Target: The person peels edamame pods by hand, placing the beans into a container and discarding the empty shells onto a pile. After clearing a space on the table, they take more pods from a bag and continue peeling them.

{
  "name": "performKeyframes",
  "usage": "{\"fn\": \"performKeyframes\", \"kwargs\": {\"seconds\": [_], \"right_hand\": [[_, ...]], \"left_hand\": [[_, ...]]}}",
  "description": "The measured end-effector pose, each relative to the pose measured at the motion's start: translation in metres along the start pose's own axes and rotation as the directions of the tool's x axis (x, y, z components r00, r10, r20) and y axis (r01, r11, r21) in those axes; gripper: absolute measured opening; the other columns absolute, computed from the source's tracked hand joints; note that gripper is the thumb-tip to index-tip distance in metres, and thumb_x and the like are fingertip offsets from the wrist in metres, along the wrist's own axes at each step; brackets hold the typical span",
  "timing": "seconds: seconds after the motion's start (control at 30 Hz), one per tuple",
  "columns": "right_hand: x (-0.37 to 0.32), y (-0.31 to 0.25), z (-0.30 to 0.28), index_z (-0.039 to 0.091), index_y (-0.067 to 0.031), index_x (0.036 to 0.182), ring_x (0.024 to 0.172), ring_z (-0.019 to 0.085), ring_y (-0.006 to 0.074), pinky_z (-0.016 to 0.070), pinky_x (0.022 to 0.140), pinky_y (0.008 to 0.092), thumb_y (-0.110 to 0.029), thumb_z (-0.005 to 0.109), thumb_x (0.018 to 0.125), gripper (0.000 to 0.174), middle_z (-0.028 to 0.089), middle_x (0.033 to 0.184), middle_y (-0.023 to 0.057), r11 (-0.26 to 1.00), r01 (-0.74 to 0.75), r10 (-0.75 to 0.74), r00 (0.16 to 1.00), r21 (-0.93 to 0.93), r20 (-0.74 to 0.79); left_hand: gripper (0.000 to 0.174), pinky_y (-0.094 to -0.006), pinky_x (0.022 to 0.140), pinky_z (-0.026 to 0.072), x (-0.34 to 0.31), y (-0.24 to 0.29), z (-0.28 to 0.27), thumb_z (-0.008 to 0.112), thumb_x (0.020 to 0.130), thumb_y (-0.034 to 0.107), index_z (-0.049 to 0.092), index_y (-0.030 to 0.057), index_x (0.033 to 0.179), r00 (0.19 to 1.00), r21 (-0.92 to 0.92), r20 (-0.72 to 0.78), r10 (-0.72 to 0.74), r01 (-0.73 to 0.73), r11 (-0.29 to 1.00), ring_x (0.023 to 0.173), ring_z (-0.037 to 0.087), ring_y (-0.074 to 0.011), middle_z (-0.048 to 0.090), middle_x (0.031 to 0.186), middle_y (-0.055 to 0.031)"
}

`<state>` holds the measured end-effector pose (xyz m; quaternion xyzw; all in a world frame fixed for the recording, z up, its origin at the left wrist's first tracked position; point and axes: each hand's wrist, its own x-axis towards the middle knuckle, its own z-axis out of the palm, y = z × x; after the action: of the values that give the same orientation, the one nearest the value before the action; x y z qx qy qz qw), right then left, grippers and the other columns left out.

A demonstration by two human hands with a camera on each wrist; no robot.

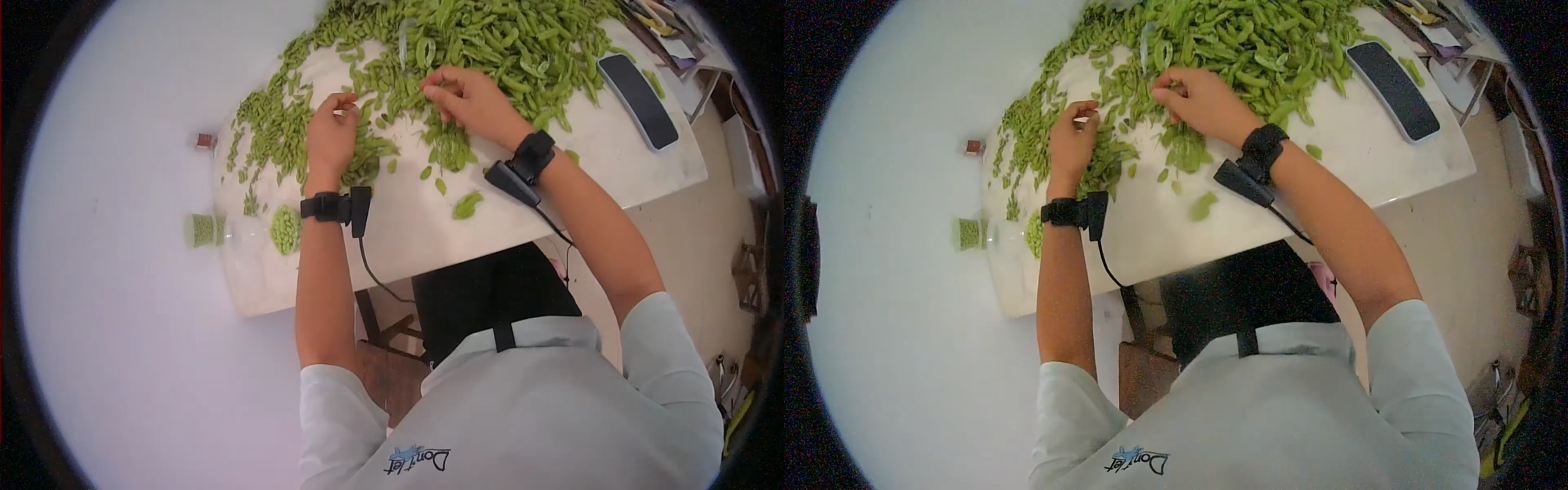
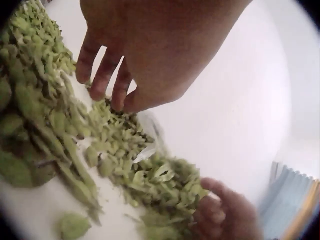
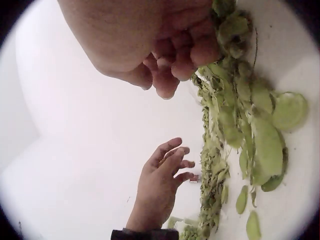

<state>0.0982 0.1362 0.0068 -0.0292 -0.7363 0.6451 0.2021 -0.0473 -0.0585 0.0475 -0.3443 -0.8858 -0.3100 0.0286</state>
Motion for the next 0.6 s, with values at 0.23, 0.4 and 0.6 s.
{"fn": "performKeyframes", "kwargs": {"seconds": [0.23, 0.4, 0.6], "right_hand": [[-0.001, -0.001, -0.002, 0.059, -0.0024, 0.105, 0.056, 0.052, 0.0073, 0.0409, 0.052, 0.0252, -0.021, 0.054, 0.096, 0.021, 0.055, 0.061, 0.0006, 0.999, -0.046, 0.047, 0.998, -0.011, 0.051], [0.001, 0.002, -0.002, 0.060, -0.0012, 0.102, 0.056, 0.053, 0.0088, 0.0413, 0.053, 0.0270, -0.019, 0.056, 0.095, 0.020, 0.056, 0.062, 0.0026, 1.000, -0.020, 0.021, 0.999, -0.008, 0.035], [0.001, 0.002, -0.002, 0.062, -0.0012, 0.100, 0.060, 0.064, 0.0195, 0.0478, 0.059, 0.0323, -0.023, 0.058, 0.091, 0.024, 0.064, 0.067, 0.0106, 0.997, -0.014, 0.016, 0.999, -0.075, 0.034]], "left_hand": [[0.025, -0.0369, 0.071, 0.0503, 0.046, -0.004, 0.045, 0.063, 0.085, 0.023, 0.068, 0.0048, 0.102, 0.998, 0.300, -0.053, 0.020, -0.003, 0.954, 0.080, 0.066, -0.0281, 0.069, 0.092, -0.0122], [0.026, -0.0384, 0.072, 0.0507, 0.054, 0.001, 0.051, 0.066, 0.084, 0.029, 0.070, 0.0059, 0.096, 0.999, 0.210, 0.007, -0.053, 0.050, 0.976, 0.080, 0.066, -0.0309, 0.070, 0.088, -0.0117], [0.023, -0.0332, 0.071, 0.0477, 0.041, -0.006, 0.042, 0.062, 0.090, 0.021, 0.067, 0.0062, 0.107, 0.999, 0.015, -0.021, 0.032, -0.032, 0.999, 0.081, 0.061, -0.0192, 0.067, 0.088, -0.0084]]}}
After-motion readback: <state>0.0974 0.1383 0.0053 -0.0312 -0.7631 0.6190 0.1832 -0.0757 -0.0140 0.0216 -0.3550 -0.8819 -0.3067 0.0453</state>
